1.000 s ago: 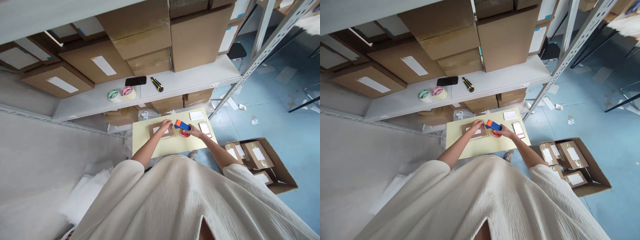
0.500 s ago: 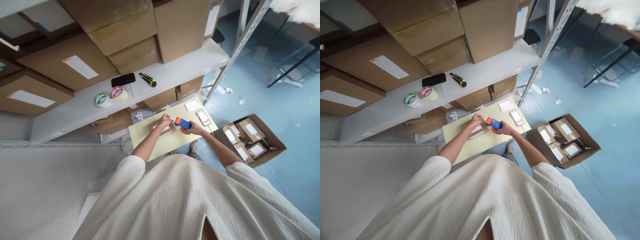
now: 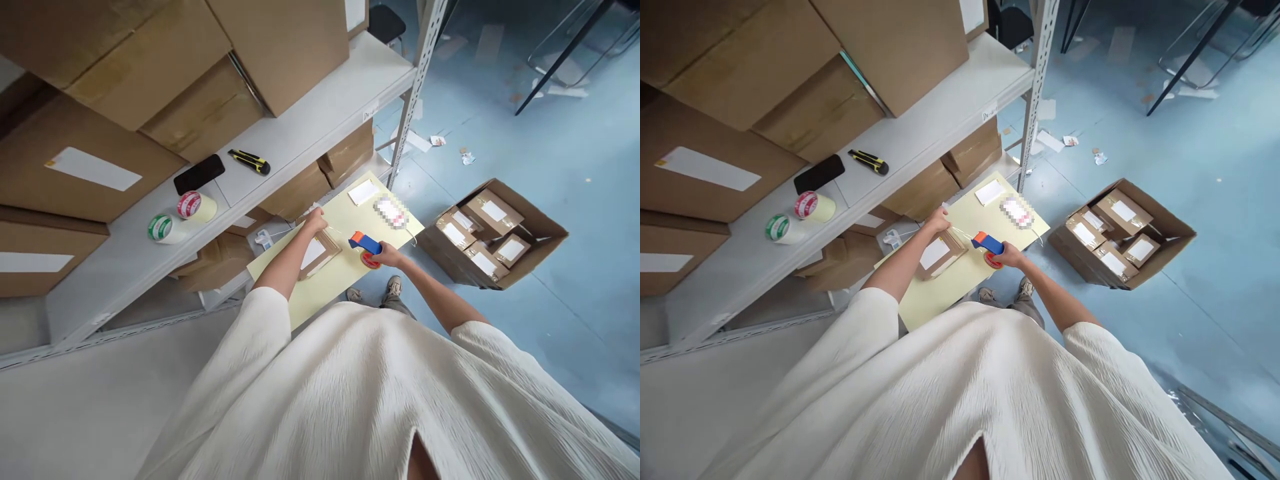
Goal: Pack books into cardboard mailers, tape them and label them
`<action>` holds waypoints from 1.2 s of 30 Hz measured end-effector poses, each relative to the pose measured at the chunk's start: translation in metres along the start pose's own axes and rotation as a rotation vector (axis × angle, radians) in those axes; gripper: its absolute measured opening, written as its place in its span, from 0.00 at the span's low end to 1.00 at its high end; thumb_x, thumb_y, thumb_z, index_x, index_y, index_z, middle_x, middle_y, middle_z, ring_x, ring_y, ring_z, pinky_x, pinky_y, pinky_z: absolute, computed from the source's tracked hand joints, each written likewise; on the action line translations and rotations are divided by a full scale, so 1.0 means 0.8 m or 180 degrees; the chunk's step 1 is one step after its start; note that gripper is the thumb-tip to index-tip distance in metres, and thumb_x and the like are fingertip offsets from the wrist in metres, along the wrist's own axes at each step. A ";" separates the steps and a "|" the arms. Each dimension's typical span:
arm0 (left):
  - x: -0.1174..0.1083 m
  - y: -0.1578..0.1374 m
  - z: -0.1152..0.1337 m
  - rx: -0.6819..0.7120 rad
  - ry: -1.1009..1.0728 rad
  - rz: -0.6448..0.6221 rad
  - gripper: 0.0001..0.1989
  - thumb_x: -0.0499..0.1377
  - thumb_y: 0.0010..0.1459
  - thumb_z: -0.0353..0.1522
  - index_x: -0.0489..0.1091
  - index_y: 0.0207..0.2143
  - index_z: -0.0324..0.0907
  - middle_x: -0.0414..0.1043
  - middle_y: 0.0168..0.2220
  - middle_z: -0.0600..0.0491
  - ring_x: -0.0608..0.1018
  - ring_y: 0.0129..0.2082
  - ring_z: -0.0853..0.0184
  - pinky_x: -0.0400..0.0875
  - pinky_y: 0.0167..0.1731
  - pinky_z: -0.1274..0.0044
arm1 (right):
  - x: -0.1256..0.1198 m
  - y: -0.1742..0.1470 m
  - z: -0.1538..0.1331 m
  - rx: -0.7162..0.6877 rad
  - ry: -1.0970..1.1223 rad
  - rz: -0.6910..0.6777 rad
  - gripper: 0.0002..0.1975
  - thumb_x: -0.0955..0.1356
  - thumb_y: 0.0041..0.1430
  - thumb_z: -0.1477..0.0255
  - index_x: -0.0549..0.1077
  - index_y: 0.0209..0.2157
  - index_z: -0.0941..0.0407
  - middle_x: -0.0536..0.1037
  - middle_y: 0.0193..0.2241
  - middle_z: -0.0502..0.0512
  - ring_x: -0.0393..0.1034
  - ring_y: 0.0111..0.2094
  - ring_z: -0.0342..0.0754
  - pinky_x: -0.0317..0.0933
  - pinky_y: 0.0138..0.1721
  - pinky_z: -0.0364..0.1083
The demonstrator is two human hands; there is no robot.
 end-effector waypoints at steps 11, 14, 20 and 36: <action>0.051 0.034 0.013 -0.0133 0.1298 -0.0708 0.22 0.78 0.50 0.32 0.79 0.47 0.43 0.81 0.57 0.36 0.79 0.66 0.44 0.71 0.69 0.57 | 0.072 0.030 0.037 0.0389 0.0743 -0.0369 0.21 0.82 0.52 0.65 0.71 0.40 0.52 0.81 0.37 0.54 0.77 0.38 0.52 0.65 0.31 0.44; 0.064 0.036 0.012 -0.0069 0.1655 -0.0885 0.24 0.78 0.52 0.33 0.79 0.51 0.44 0.82 0.55 0.37 0.78 0.67 0.42 0.69 0.70 0.53 | 0.081 0.033 0.042 0.0481 0.0858 -0.0528 0.21 0.82 0.52 0.65 0.72 0.41 0.52 0.82 0.37 0.54 0.77 0.38 0.51 0.65 0.31 0.44; 0.087 0.031 0.016 0.0242 0.2350 -0.1186 0.21 0.73 0.57 0.31 0.80 0.53 0.39 0.82 0.54 0.32 0.78 0.66 0.40 0.61 0.72 0.51 | 0.092 0.032 0.042 0.0646 0.0956 -0.0637 0.23 0.83 0.52 0.65 0.73 0.43 0.53 0.82 0.38 0.55 0.77 0.38 0.52 0.67 0.31 0.45; 0.088 0.016 0.009 0.0965 0.3044 -0.0979 0.27 0.58 0.65 0.27 0.77 0.65 0.34 0.79 0.62 0.29 0.76 0.67 0.42 0.58 0.68 0.53 | 0.096 0.028 0.028 0.0815 0.1151 -0.0603 0.22 0.83 0.53 0.67 0.73 0.44 0.54 0.83 0.39 0.55 0.77 0.39 0.51 0.64 0.31 0.43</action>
Point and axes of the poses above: each hand's wrist, its own y-axis towards the middle knuckle, its own x-axis out of the palm, z = x × y, the point moved 2 cm from there along y, towards the middle knuckle
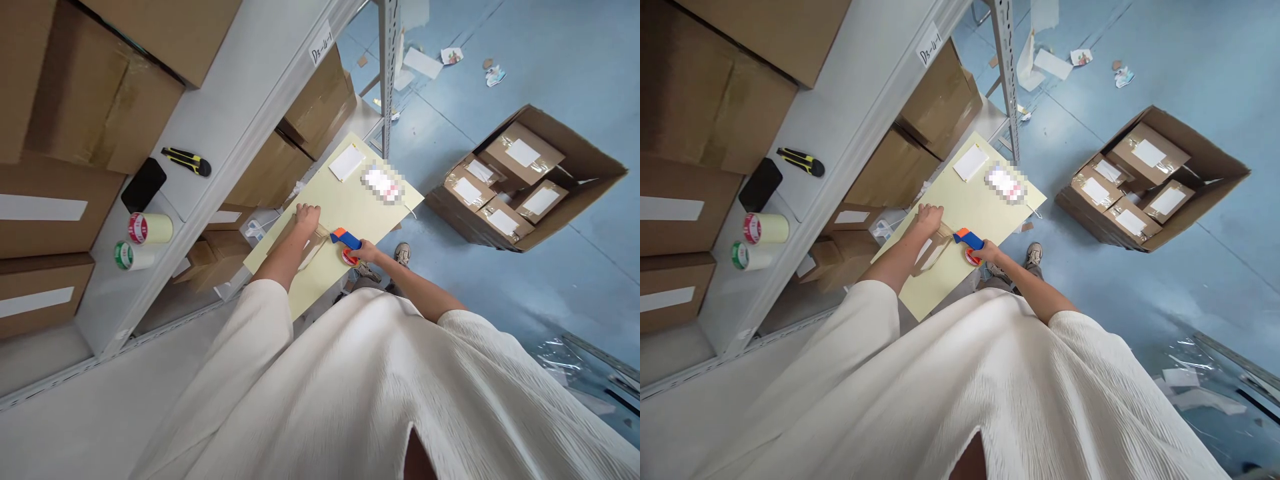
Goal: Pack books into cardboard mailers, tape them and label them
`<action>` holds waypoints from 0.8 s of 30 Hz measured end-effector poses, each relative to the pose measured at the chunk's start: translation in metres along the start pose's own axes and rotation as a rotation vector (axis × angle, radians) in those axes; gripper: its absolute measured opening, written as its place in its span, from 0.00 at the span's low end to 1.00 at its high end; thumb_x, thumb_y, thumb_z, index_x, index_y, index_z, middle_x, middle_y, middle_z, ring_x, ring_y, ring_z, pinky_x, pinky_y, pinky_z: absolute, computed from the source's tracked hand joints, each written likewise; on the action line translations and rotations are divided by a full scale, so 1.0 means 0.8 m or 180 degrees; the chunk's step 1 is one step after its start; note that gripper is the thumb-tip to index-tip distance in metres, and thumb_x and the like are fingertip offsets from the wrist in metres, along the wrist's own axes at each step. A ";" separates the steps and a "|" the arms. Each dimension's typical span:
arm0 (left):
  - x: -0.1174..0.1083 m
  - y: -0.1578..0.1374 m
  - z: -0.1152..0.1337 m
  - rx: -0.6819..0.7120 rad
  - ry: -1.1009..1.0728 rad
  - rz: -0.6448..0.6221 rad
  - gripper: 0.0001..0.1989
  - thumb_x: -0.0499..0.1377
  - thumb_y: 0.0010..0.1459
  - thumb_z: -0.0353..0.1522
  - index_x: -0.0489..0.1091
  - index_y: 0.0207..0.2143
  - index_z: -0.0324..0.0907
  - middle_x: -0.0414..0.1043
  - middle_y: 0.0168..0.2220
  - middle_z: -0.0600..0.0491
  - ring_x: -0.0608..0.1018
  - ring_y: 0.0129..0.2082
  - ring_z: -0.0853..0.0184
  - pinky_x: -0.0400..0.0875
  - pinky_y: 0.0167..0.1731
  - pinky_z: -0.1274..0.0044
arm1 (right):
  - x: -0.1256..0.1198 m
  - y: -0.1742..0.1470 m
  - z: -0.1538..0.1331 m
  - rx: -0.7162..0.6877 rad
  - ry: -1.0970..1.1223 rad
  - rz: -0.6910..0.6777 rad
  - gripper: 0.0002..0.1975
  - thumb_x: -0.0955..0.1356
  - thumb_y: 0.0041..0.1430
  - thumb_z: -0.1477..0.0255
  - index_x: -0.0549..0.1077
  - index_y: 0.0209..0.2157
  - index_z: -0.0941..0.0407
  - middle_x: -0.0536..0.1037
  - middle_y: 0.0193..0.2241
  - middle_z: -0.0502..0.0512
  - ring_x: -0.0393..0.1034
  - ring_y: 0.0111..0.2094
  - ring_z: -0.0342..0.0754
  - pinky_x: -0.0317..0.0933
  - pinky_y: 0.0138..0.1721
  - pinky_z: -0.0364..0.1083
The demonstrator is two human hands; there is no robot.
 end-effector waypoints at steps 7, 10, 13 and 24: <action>0.000 0.003 -0.034 0.0160 0.0027 -0.0471 0.20 0.59 0.63 0.29 0.85 0.53 0.43 0.85 0.54 0.37 0.81 0.60 0.48 0.56 0.72 0.52 | 0.001 -0.001 -0.004 -0.0069 0.0044 -0.0040 0.20 0.83 0.54 0.67 0.74 0.42 0.54 0.83 0.40 0.55 0.77 0.40 0.51 0.65 0.33 0.43; -0.004 -0.002 -0.042 0.0318 -0.0193 -0.0467 0.24 0.58 0.66 0.35 0.83 0.60 0.43 0.82 0.64 0.37 0.76 0.69 0.46 0.50 0.76 0.52 | 0.001 0.000 -0.003 -0.0042 -0.0020 -0.0001 0.21 0.83 0.52 0.67 0.75 0.42 0.54 0.83 0.39 0.55 0.77 0.39 0.51 0.66 0.33 0.44; -0.002 -0.019 -0.040 0.0684 -0.0412 -0.0659 0.38 0.60 0.66 0.51 0.73 0.74 0.47 0.71 0.75 0.41 0.68 0.77 0.44 0.50 0.78 0.54 | 0.001 0.000 -0.005 -0.0018 -0.0024 -0.0021 0.22 0.83 0.51 0.68 0.75 0.42 0.54 0.83 0.38 0.54 0.76 0.38 0.51 0.66 0.33 0.44; 0.015 -0.060 -0.040 0.0915 -0.0404 -0.0226 0.34 0.61 0.58 0.59 0.86 0.58 0.51 0.84 0.63 0.43 0.75 0.69 0.43 0.56 0.71 0.57 | -0.024 -0.005 -0.015 -0.0227 0.0156 -0.0139 0.18 0.82 0.49 0.68 0.75 0.37 0.55 0.78 0.32 0.52 0.70 0.33 0.47 0.61 0.32 0.44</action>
Point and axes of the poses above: each hand's wrist, its own y-axis towards the middle knuckle, its own x-axis out of the palm, z = x × y, the point moved 2 cm from there along y, towards the middle knuckle
